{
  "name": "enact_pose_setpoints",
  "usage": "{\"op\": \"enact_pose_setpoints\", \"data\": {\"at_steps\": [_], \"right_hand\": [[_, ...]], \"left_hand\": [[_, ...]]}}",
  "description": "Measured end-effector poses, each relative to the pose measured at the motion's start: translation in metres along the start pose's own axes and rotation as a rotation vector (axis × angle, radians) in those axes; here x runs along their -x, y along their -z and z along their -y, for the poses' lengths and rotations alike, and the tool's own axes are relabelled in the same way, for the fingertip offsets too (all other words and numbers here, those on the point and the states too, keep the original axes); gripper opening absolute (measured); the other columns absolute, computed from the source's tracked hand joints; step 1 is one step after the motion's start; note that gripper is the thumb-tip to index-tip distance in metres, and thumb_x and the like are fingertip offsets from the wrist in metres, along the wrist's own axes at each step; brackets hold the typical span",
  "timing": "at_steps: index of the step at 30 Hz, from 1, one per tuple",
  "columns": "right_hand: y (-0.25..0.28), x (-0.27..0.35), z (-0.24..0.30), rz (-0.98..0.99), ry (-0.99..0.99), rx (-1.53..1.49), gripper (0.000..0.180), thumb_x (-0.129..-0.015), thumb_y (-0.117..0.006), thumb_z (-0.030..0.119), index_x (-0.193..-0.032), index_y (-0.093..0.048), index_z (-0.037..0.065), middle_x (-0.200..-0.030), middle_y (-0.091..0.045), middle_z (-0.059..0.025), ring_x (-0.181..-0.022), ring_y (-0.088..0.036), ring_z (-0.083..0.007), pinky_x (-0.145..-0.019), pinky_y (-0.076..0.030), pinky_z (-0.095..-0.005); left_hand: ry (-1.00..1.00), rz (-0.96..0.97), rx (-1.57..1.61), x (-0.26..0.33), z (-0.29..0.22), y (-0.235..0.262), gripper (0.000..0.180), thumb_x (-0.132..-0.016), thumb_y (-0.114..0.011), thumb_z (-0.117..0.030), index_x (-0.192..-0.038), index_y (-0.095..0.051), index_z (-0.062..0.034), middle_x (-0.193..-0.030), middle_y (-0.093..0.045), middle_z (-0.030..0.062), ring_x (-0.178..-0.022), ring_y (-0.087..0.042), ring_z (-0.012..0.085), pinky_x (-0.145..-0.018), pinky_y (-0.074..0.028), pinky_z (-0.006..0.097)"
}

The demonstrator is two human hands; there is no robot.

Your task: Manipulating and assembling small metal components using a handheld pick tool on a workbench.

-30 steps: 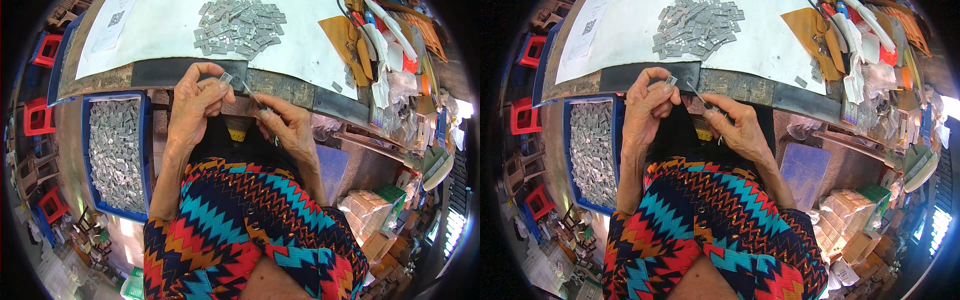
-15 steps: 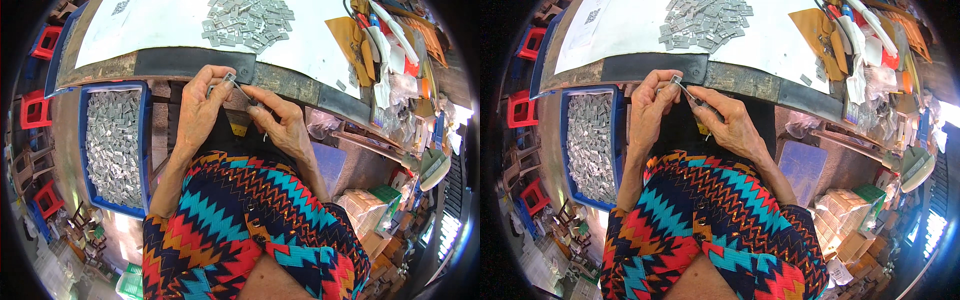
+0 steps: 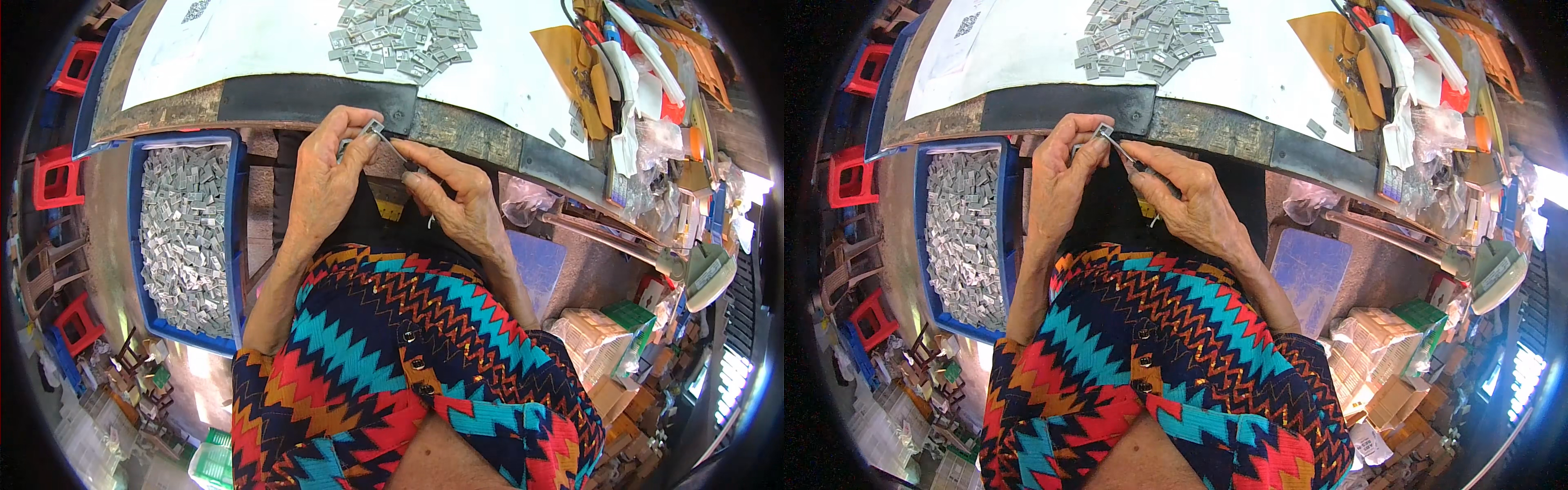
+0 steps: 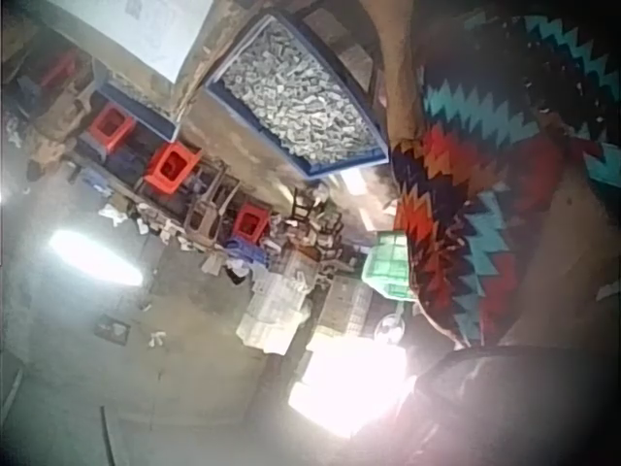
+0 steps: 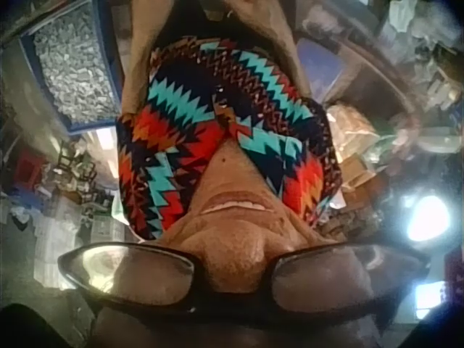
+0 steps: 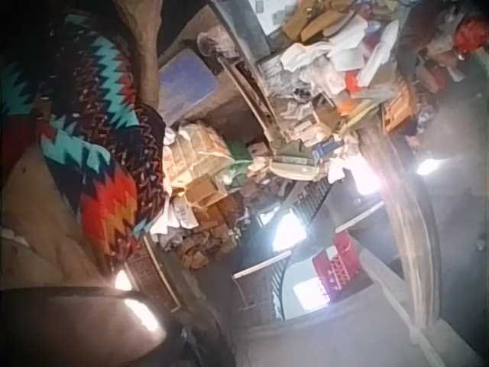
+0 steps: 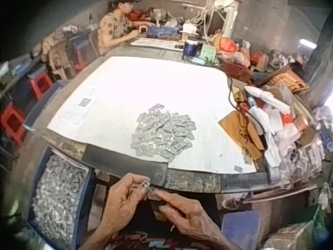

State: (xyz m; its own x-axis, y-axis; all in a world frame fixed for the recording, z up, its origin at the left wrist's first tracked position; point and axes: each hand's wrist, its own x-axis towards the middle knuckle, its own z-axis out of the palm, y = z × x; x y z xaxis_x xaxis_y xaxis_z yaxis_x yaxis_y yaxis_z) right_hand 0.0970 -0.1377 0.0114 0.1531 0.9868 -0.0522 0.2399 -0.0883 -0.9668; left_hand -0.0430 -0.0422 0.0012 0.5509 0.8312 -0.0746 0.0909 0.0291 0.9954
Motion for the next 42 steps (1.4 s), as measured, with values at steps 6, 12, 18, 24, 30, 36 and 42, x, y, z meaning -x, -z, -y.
{"op": "enact_pose_setpoints", "data": {"at_steps": [6, 12, 18, 24, 30, 36, 42], "right_hand": [[-0.007, 0.000, -0.016, -0.119, 0.350, 0.248, 0.035, -0.081, -0.055, 0.002, -0.116, -0.053, 0.001, -0.085, -0.059, -0.0088, -0.061, -0.054, -0.0118, -0.055, -0.043, -0.0237], [-0.022, 0.008, -0.006, -0.146, 0.323, 0.705, 0.040, -0.077, -0.060, 0.006, -0.116, -0.050, 0.003, -0.077, -0.051, -0.0109, -0.065, -0.057, -0.0247, -0.051, -0.046, -0.0330], [-0.026, 0.008, -0.006, -0.218, 0.422, 0.764, 0.041, -0.076, -0.060, 0.006, -0.115, -0.051, 0.002, -0.074, -0.047, -0.0095, -0.059, -0.056, -0.0231, -0.048, -0.045, -0.0323], [-0.025, 0.009, -0.002, -0.179, 0.320, 0.532, 0.033, -0.074, -0.062, -0.003, -0.107, -0.057, -0.001, -0.072, -0.053, -0.0120, -0.058, -0.056, -0.0250, -0.050, -0.044, -0.0312], [-0.024, 0.000, -0.015, -0.138, 0.381, 0.339, 0.030, -0.075, -0.061, 0.000, -0.105, -0.056, -0.001, -0.073, -0.055, -0.0146, -0.060, -0.056, -0.0285, -0.052, -0.045, -0.0344], [-0.031, -0.004, -0.004, 0.119, 0.302, 0.471, 0.033, -0.079, -0.060, 0.006, -0.111, -0.053, 0.003, -0.075, -0.053, -0.0134, -0.059, -0.054, -0.0289, -0.052, -0.043, -0.0358], [-0.029, 0.005, -0.016, 0.165, 0.319, 0.251, 0.030, -0.080, -0.059, 0.007, -0.108, -0.054, 0.000, -0.077, -0.055, -0.0137, -0.061, -0.054, -0.0274, -0.054, -0.043, -0.0354]], "left_hand": [[-0.283, -0.068, -0.360, 0.002, 0.007, -0.003, 0.014, -0.083, -0.051, -0.001, -0.097, -0.053, 0.0004, -0.080, -0.059, 0.0139, -0.068, -0.060, 0.0242, -0.059, -0.046, 0.031], [-0.450, -0.122, -0.632, 0.004, 0.015, -0.002, 0.020, -0.081, -0.052, 0.004, -0.100, -0.053, 0.0022, -0.085, -0.057, 0.0181, -0.071, -0.060, 0.0306, -0.061, -0.047, 0.032], [-0.514, -0.149, -0.701, 0.004, 0.012, -0.004, 0.020, -0.081, -0.052, 0.004, -0.100, -0.053, 0.0008, -0.082, -0.058, 0.0174, -0.070, -0.060, 0.0322, -0.060, -0.047, 0.033], [-0.502, -0.111, -0.674, 0.008, 0.014, -0.001, 0.018, -0.080, -0.053, 0.003, -0.098, -0.052, 0.0001, -0.080, -0.058, 0.0173, -0.069, -0.059, 0.0331, -0.059, -0.047, 0.036], [-0.425, -0.096, -0.701, 0.010, 0.020, 0.005, 0.013, -0.080, -0.051, 0.001, -0.093, -0.049, 0.0000, -0.076, -0.057, 0.0187, -0.068, -0.058, 0.0347, -0.058, -0.046, 0.039], [-0.339, -0.098, -0.754, 0.022, 0.025, 0.052, 0.017, -0.082, -0.049, -0.001, -0.099, -0.052, -0.0019, -0.088, -0.060, 0.0196, -0.077, -0.060, 0.0362, -0.064, -0.047, 0.040], [-0.069, -0.460, -0.991, 0.050, 0.035, 0.174, 0.018, -0.088, -0.045, -0.009, -0.102, -0.055, -0.0041, -0.096, -0.062, 0.0161, -0.086, -0.061, 0.0312, -0.074, -0.047, 0.037]]}}
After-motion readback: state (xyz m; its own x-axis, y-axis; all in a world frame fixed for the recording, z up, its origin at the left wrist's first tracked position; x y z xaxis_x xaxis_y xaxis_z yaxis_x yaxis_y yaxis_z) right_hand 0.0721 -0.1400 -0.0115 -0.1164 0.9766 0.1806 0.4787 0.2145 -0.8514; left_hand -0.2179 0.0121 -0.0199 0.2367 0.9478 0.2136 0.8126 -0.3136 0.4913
